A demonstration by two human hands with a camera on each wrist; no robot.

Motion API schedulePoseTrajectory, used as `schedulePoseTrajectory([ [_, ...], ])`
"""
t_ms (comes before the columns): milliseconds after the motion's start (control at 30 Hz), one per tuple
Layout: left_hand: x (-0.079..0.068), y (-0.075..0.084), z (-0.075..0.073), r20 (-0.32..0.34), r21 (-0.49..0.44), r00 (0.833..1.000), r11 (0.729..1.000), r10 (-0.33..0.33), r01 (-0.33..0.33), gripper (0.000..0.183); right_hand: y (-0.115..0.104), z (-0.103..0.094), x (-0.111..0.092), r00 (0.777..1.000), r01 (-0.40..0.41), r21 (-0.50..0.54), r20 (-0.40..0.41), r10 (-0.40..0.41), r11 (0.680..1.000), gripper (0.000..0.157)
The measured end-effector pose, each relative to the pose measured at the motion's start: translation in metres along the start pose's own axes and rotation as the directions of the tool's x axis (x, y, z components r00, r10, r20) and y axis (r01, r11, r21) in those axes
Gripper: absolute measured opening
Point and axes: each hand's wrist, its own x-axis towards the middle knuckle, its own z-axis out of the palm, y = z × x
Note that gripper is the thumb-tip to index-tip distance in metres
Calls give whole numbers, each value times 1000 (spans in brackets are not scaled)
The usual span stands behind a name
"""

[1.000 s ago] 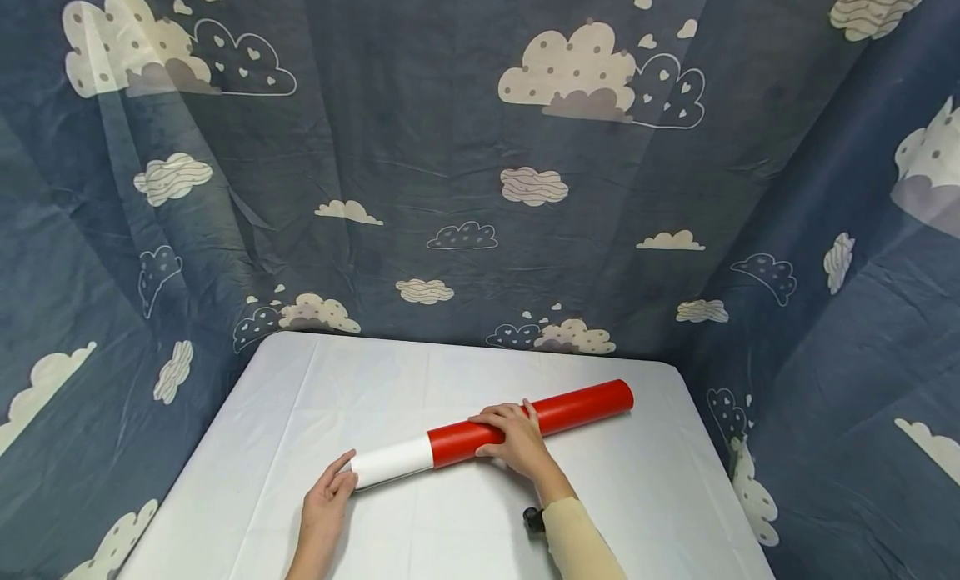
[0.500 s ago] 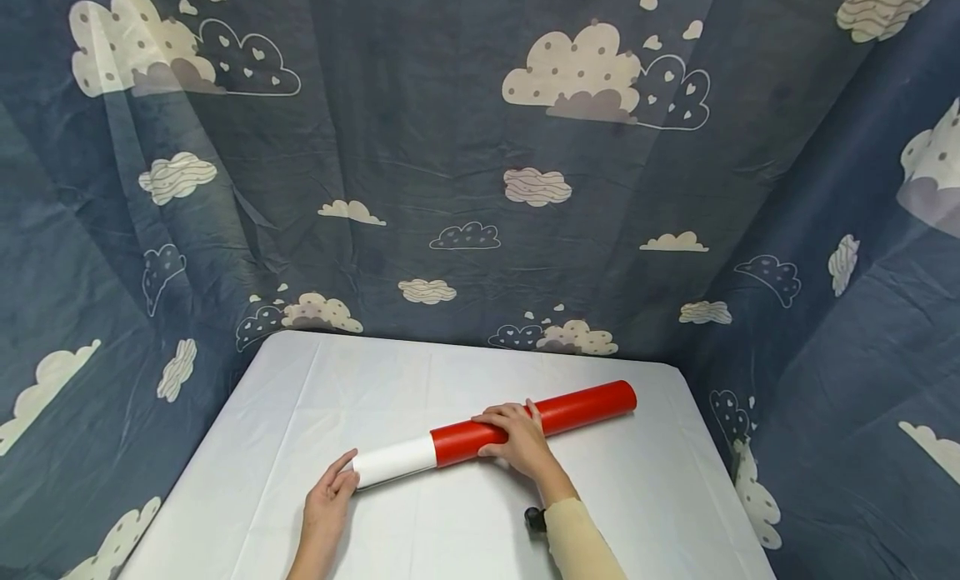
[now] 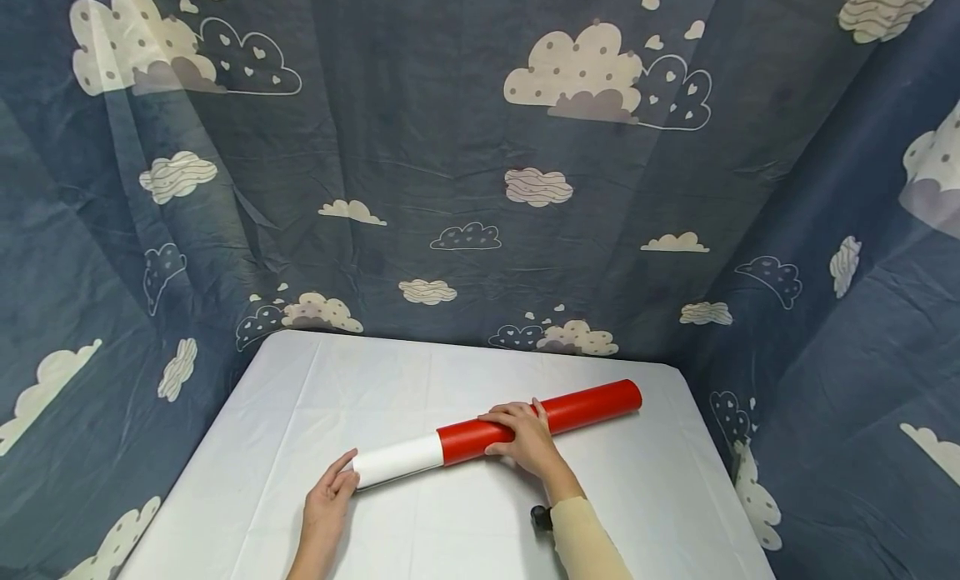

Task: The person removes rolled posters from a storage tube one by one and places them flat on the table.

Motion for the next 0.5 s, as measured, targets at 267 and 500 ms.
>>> schedulePoseTrajectory([
  [267, 1, -1, 0, 12, -2, 1000, 1000, -7, 7, 42, 6, -2, 1, 1000, -21, 8, 15, 21, 1000, 54],
  [500, 2, -1, 0, 1, 6, 1000, 1000, -2, 2, 41, 12, -5, 1, 1000, -10, -5, -10, 10, 1000, 54],
])
